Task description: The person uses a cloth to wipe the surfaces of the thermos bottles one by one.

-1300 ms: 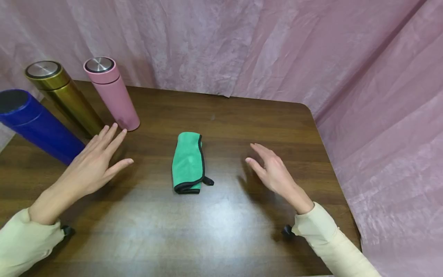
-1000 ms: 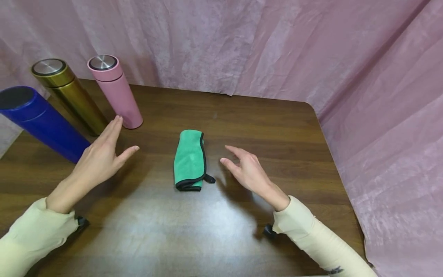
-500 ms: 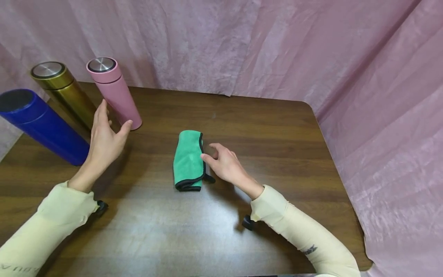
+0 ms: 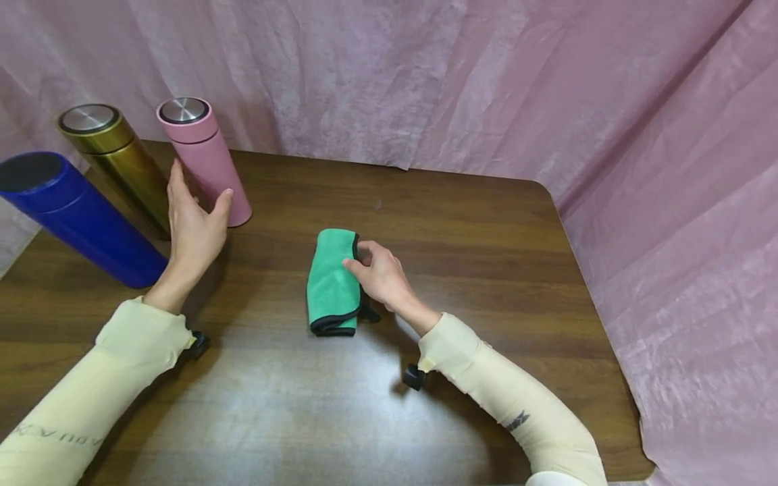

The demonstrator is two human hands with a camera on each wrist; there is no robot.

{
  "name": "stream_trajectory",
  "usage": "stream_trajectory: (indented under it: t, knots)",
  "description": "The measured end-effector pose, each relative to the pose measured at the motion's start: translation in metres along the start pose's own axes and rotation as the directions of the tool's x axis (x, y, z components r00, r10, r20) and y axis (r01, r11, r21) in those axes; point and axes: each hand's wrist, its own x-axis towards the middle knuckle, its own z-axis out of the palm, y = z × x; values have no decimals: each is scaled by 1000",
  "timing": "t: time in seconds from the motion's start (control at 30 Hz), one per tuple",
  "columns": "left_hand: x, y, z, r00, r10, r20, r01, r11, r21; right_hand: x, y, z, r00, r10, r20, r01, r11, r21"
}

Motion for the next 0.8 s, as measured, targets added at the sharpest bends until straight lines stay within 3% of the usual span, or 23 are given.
stream_trajectory:
  t: [0.47,0.63,0.8]
  knots:
    - [23,-9,14,992,-9,-124,-2,996,-92,15,-10,15,999,32,-9,-30,980,196]
    - [27,-10,16,988,-33,-149,18,995,-98,15,-12,20,998,60,0,-58,969,238]
    - [28,-11,19,988,-34,-152,18,994,-106,13,-9,25,999,35,-17,-29,962,271]
